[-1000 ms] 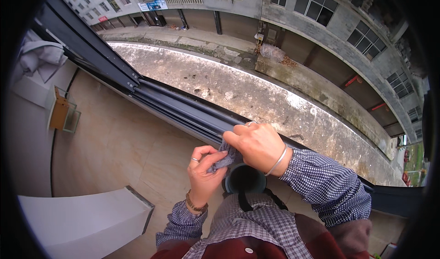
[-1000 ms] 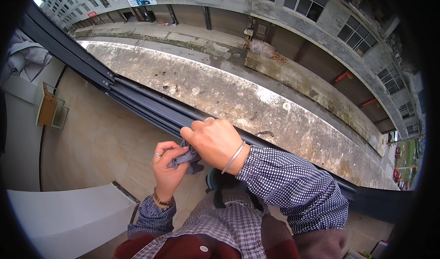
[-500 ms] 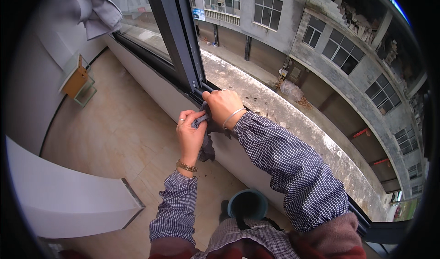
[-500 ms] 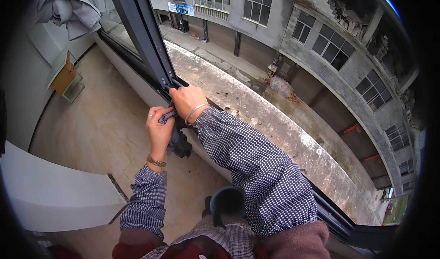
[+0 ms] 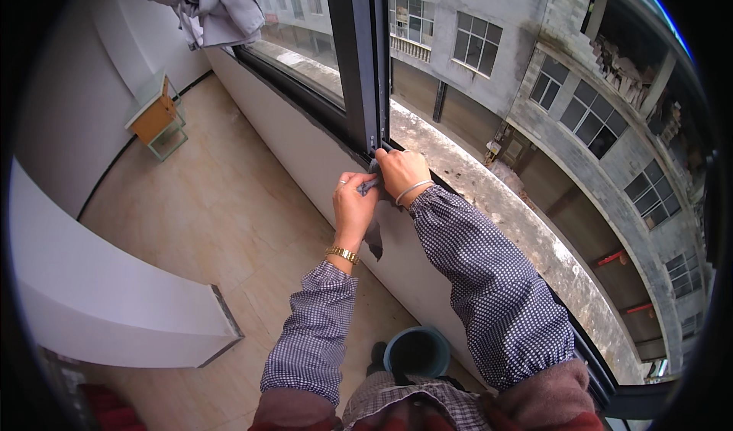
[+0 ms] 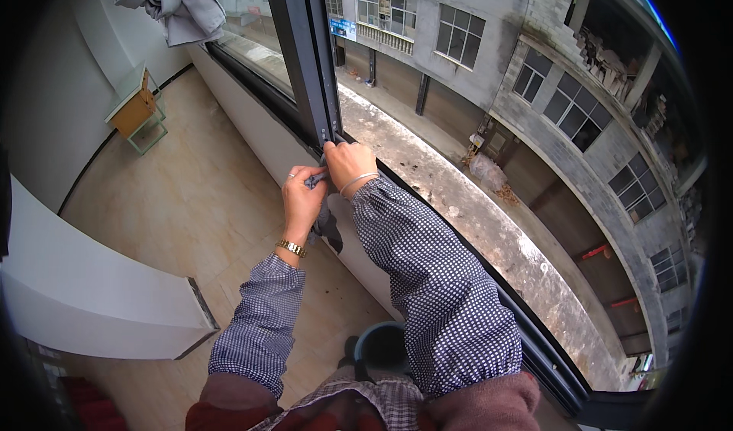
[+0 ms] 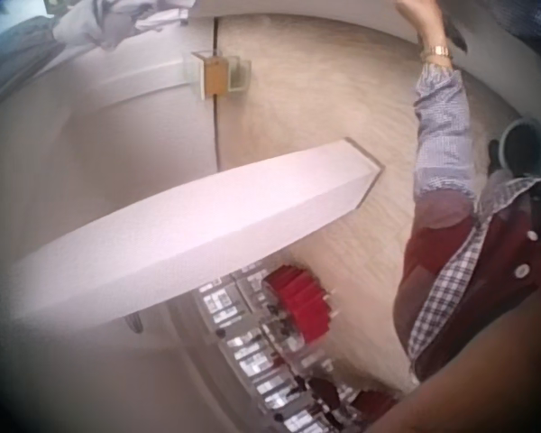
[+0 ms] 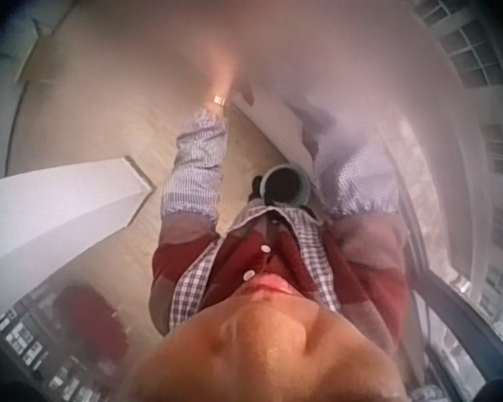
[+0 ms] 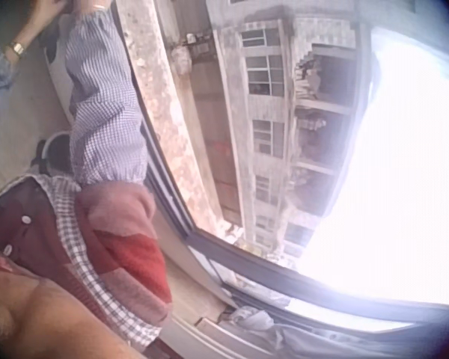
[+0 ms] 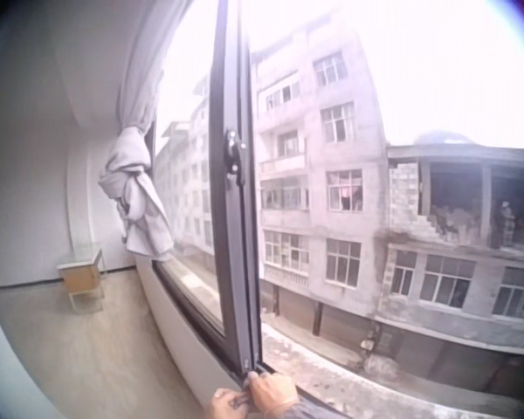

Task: The person wipes the window frame with a cloth, repeatedly dipping the cloth into a bucket of water to clean the frame. The person moves along the frame, wiping different sections and occasionally adjusting the cloth.

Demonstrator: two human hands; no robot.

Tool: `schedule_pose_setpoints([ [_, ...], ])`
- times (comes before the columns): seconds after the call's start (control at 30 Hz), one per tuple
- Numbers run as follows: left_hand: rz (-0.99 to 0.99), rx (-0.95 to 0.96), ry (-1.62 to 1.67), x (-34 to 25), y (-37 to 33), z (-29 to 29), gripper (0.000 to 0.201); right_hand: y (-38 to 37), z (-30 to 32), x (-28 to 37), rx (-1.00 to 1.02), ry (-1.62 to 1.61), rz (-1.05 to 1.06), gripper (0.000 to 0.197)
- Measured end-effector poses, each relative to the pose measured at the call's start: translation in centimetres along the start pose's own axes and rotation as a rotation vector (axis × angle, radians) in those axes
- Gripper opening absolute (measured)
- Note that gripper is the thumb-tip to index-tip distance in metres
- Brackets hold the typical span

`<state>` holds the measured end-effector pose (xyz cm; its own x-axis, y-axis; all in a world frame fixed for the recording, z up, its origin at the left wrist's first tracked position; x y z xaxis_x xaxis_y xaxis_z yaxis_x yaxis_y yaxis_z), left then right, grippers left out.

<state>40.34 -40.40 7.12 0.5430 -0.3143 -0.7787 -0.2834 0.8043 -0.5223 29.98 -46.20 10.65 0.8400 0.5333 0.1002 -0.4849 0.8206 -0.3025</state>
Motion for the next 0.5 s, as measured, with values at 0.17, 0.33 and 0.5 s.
schedule_pose_setpoints([
  [0.17, 0.017, 0.098, 0.067, -3.1, 4.0, -1.4, 0.020, 5.2, 2.2, -1.0, 0.048, 0.035, 0.006, 0.011],
  [0.33, 0.027, 0.304, 0.248, -7.6, 9.7, -3.9, 0.024, 13.4, 5.7, -3.0, 0.138, 0.022, 0.024, 0.011],
  [0.5, 0.008, 0.534, 0.382, -14.2, 17.8, -7.2, 0.023, 25.0, 10.3, -5.9, 0.149, 0.008, -0.045, 0.010],
])
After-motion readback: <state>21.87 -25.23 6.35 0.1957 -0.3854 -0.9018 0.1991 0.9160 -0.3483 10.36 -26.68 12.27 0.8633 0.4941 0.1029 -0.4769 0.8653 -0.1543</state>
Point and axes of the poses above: each hand's wrist, its own y-axis away from the middle knuckle, its own z-axis out of the back of the hand, x = y × z, the point moved 9 cm from there along -y, towards the middle knuckle, and after that the axes turned 1 degree about x, right-handed, at the moved point
